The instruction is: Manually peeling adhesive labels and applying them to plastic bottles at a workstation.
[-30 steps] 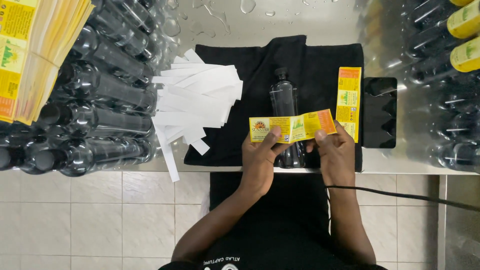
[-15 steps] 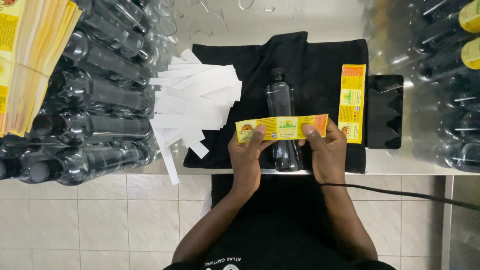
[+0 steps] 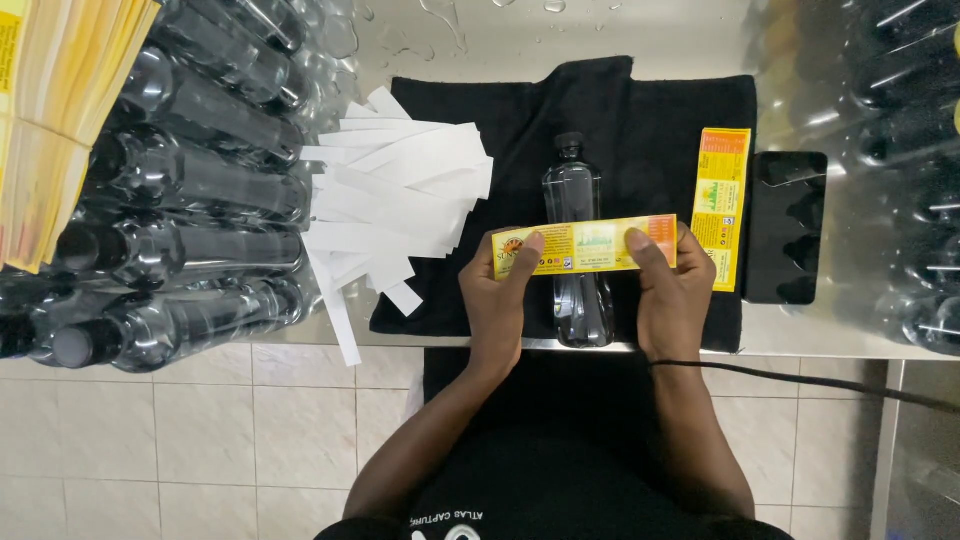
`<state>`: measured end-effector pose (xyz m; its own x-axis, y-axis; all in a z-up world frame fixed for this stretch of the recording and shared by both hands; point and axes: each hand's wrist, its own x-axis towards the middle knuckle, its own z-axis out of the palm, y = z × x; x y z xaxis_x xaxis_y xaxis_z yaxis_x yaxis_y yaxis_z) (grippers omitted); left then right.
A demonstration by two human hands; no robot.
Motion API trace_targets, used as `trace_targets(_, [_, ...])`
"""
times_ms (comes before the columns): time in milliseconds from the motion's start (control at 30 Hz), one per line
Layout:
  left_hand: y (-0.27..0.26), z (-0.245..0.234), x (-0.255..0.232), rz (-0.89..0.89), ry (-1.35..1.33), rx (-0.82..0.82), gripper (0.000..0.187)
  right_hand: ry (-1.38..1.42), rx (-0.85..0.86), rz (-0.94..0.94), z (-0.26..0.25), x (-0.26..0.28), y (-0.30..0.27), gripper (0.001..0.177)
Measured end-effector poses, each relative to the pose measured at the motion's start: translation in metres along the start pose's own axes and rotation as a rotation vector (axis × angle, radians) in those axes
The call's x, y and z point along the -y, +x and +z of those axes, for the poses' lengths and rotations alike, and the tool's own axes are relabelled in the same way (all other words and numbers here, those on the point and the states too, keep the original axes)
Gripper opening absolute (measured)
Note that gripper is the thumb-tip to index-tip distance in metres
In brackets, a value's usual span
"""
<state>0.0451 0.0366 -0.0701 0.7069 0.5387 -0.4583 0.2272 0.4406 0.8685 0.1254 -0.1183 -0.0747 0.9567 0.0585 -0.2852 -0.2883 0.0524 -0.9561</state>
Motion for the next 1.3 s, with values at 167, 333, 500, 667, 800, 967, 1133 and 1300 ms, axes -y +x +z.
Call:
trace_targets(167, [0.003, 0.005, -0.008, 0.010, -0.089, 0.041, 0.051, 0.005, 0.009, 0.016, -0.005, -0.002, 0.008, 0.025])
trace_targets(333, [0.003, 0.006, -0.007, 0.022, -0.086, 0.058, 0.051, 0.007, 0.018, 0.029, -0.002, 0.005, 0.008, 0.024])
trace_targets(500, [0.006, 0.004, -0.004, 0.026, -0.053, 0.058, 0.053, 0.022, 0.035, 0.034, -0.005, -0.003, 0.014, 0.025])
trace_targets(667, [0.007, 0.004, -0.003, 0.023, -0.047, 0.055, 0.052, 0.025, 0.038, 0.050, -0.005, -0.004, 0.016, 0.025])
trace_targets(800, [0.008, 0.003, -0.002, 0.027, -0.039, 0.069, 0.051, 0.037, 0.037, 0.061, -0.009, -0.010, 0.019, 0.027])
trace_targets(967, [0.010, 0.003, -0.002, 0.021, -0.031, 0.074, 0.051, 0.037, 0.042, 0.055, -0.009, -0.010, 0.019, 0.026])
trace_targets(1133, [0.010, 0.004, -0.003, 0.013, -0.031, 0.068, 0.050, 0.038, 0.041, 0.059, -0.008, -0.009, 0.018, 0.027])
trace_targets(1300, [0.010, 0.005, -0.003, 0.033, -0.023, 0.071, 0.048, 0.030, 0.046, 0.068, -0.010, -0.013, 0.021, 0.028])
